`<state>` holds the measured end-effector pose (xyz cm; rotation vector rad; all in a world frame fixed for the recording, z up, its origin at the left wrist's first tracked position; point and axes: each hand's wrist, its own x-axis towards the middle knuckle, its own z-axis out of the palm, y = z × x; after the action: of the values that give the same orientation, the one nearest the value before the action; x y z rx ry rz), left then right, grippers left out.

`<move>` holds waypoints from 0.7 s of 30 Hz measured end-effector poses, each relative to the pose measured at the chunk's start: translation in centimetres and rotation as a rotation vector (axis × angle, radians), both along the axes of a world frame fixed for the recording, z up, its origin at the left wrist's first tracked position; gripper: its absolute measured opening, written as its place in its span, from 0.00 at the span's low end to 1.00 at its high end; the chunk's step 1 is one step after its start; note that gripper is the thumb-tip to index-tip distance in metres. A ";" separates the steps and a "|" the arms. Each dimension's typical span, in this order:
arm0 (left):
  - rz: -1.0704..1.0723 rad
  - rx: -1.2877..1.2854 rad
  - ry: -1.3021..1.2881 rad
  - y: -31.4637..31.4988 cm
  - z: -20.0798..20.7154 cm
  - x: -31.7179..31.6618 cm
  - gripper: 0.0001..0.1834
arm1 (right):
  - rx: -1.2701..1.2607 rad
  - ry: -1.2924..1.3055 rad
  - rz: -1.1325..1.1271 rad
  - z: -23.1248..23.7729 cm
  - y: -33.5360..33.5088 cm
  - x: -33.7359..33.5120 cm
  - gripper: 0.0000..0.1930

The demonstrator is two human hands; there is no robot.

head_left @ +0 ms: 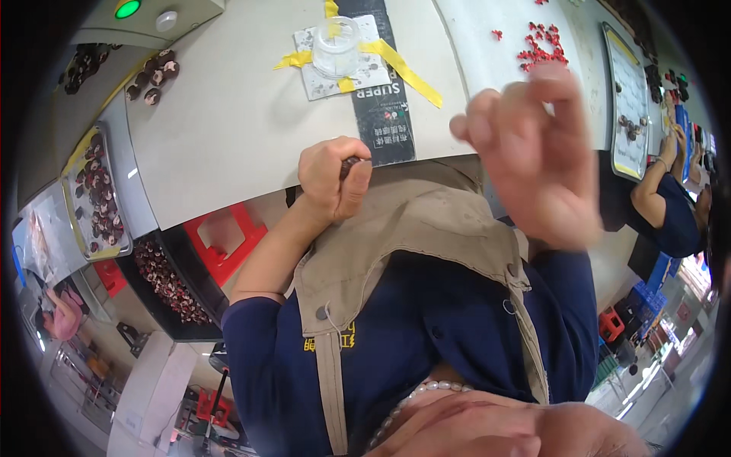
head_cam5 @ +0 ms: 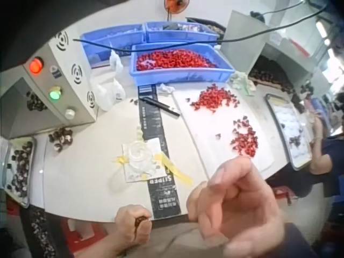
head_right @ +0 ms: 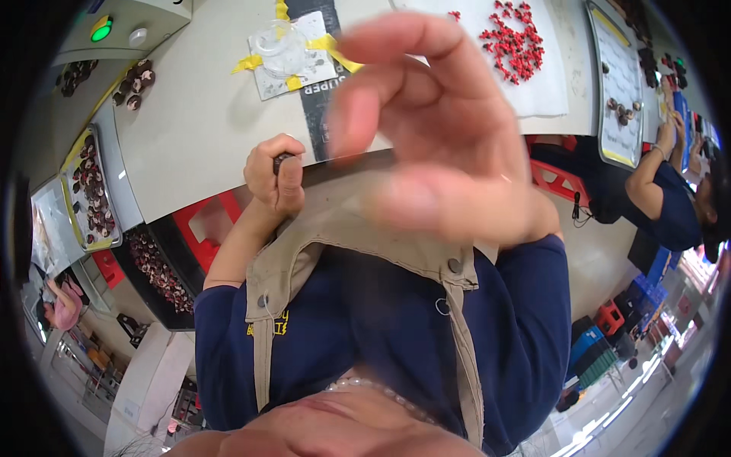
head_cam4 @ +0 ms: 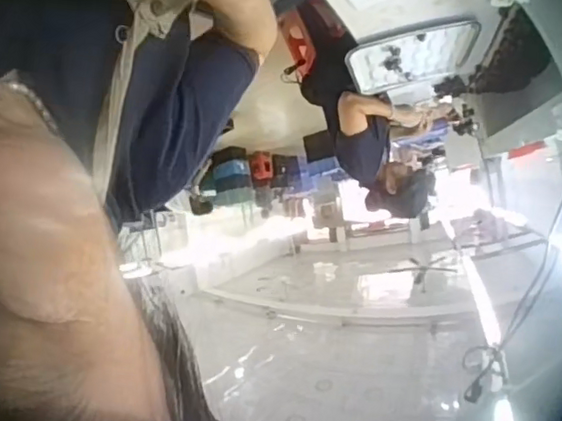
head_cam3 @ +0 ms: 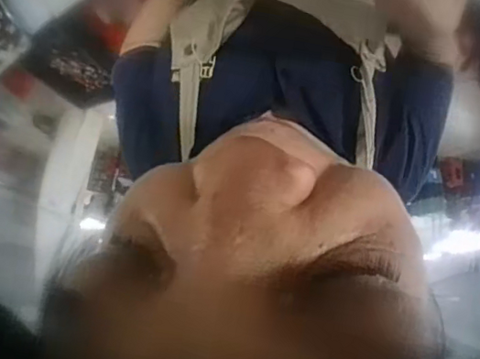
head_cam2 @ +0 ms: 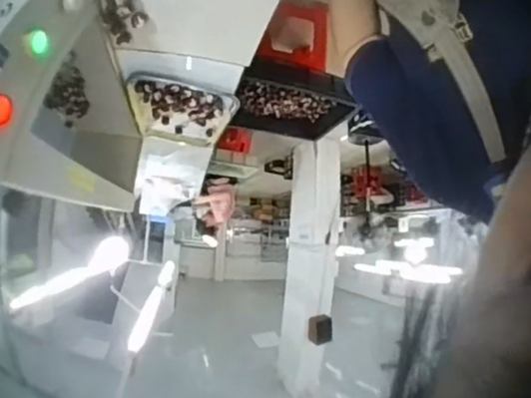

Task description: The person applies glue to miniature bow accessories and attaches them onto figurine heads by hand, placing the assembled pieces on the table. They also retrieve additional figurine heads from a machine chute and trays.

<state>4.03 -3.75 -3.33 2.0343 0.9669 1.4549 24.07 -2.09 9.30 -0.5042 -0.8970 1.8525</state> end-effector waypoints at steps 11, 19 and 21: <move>-0.102 0.054 0.019 1.0 0.0 1.3 0.07 | -0.032 -0.409 -0.102 -10.7 0.1 0.1 0.11; -0.049 -0.064 0.091 0.8 0.4 2.0 0.13 | 0.023 -0.421 -0.130 -11.2 -0.2 0.3 0.10; -0.041 -0.074 0.098 0.8 0.5 2.1 0.15 | 0.015 -0.411 -0.128 -11.4 -0.3 0.3 0.10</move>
<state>6.17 -2.95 -2.84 2.0761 0.9973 1.2897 24.42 -2.36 -2.13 -0.9338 -1.1188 1.6517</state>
